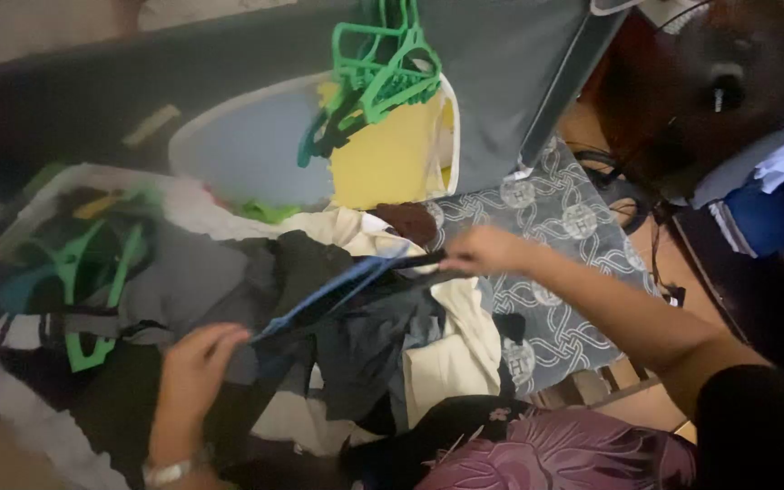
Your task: Sorting through a pile of laundry and separating clothes hangers inside a playpen.
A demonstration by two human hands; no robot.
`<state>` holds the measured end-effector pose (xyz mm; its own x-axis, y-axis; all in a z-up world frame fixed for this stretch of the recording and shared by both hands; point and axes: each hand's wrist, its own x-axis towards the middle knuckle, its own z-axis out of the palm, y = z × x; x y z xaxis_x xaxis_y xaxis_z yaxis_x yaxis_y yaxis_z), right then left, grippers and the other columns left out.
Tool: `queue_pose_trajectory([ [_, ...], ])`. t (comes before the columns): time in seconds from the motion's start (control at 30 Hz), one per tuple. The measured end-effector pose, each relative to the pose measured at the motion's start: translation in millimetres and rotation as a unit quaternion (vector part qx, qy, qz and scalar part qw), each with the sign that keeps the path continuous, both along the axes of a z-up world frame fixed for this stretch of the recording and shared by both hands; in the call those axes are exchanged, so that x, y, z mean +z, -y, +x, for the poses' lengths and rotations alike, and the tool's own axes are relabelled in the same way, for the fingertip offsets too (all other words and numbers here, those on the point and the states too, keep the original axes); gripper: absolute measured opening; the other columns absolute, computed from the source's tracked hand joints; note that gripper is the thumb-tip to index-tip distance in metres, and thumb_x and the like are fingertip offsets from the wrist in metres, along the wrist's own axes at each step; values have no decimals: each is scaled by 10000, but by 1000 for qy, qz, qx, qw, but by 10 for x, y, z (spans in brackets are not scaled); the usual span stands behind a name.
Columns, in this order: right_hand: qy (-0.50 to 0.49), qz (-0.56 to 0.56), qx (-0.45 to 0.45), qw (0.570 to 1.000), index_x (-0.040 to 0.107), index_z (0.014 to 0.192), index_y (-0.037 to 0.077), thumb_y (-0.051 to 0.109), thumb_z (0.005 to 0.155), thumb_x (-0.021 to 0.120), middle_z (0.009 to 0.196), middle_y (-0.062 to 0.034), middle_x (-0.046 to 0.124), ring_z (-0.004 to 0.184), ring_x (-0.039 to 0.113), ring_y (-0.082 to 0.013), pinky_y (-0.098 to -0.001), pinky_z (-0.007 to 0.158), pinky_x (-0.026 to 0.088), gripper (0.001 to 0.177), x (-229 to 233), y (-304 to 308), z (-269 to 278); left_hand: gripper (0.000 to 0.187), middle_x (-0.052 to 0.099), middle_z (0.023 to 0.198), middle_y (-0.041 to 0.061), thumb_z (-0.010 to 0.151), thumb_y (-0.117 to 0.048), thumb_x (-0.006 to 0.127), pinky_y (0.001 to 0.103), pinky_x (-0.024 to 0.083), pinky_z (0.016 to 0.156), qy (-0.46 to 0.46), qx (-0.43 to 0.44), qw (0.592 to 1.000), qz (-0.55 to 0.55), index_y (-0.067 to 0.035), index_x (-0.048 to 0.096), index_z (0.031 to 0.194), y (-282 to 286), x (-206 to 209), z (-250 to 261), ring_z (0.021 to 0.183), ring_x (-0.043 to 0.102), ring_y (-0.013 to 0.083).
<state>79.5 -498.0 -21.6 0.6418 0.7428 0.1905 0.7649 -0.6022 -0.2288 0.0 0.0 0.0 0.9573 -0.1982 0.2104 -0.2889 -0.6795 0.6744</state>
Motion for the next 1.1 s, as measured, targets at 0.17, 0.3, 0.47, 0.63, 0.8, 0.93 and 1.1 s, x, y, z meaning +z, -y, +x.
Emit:
queue_pose_trajectory([
  [0.17, -22, 116, 32, 992, 582, 1214, 1, 439, 756, 798, 1031, -278, 611, 897, 625, -451, -467, 741, 496, 669, 417, -748, -454, 237, 692, 842, 43, 1025, -188, 627, 234, 444, 625, -8, 88, 928, -363, 19, 728, 970, 280, 45, -53, 701, 541, 84],
  [0.3, 59, 318, 109, 940, 321, 1421, -129, 512, 991, 641, 1244, -415, 480, 1131, 505, -542, -520, 950, 397, 836, 410, -1058, -597, 281, 622, 784, 5, 1051, -210, 619, 225, 384, 597, 13, 27, 899, -437, 29, 744, 972, 1079, 510, -136, 680, 508, 77],
  [0.47, -270, 738, -114, 608, 409, 786, 112, 453, 1246, 465, 676, 40, 351, 625, 332, -90, -285, 568, 295, 575, 24, -745, -512, 642, 577, 1093, 12, 874, -193, 798, 304, 500, 833, 64, -115, 873, -469, -59, 406, 1364, 1891, 1073, -77, 927, 576, 137],
  [0.63, -379, 817, -110, 420, 387, 783, 156, 491, 1092, 453, 630, 50, 334, 529, 282, -98, -286, 476, 250, 461, 211, -431, -389, 248, 677, 931, 199, 983, -181, 636, 425, 529, 725, -42, -117, 971, -205, -18, 584, 1163, 2639, -241, -203, 843, 668, 326],
  [0.8, -407, 758, -206, 466, 592, 1044, 76, 434, 1044, 528, 1002, -109, 656, 890, 631, -233, -389, 827, 530, 364, -3, -237, -143, 236, 681, 794, 218, 1009, -179, 478, 519, 502, 606, -100, 32, 985, -134, -40, 587, 1165, 2713, 359, 271, 707, 687, 421],
  [0.93, -523, 630, -190, 542, 337, 1519, 205, 421, 995, 527, 1524, -105, 466, 1397, 471, -276, -443, 1093, 393, 598, 30, -242, -166, 198, 676, 854, 265, 1027, -117, 524, 559, 501, 651, 228, 43, 973, -6, 12, 609, 1150, 2698, 1094, 1005, 779, 658, 474],
  [1.1, -536, 588, -126, 593, 333, 1589, 118, 500, 1032, 422, 1620, -127, 385, 1488, 387, -292, -448, 1169, 330, 681, 12, -213, -35, 314, 699, 815, 253, 962, -55, 505, 568, 514, 650, 250, 80, 963, 63, 10, 625, 1244, 3166, 1625, 1893, 749, 677, 464],
])
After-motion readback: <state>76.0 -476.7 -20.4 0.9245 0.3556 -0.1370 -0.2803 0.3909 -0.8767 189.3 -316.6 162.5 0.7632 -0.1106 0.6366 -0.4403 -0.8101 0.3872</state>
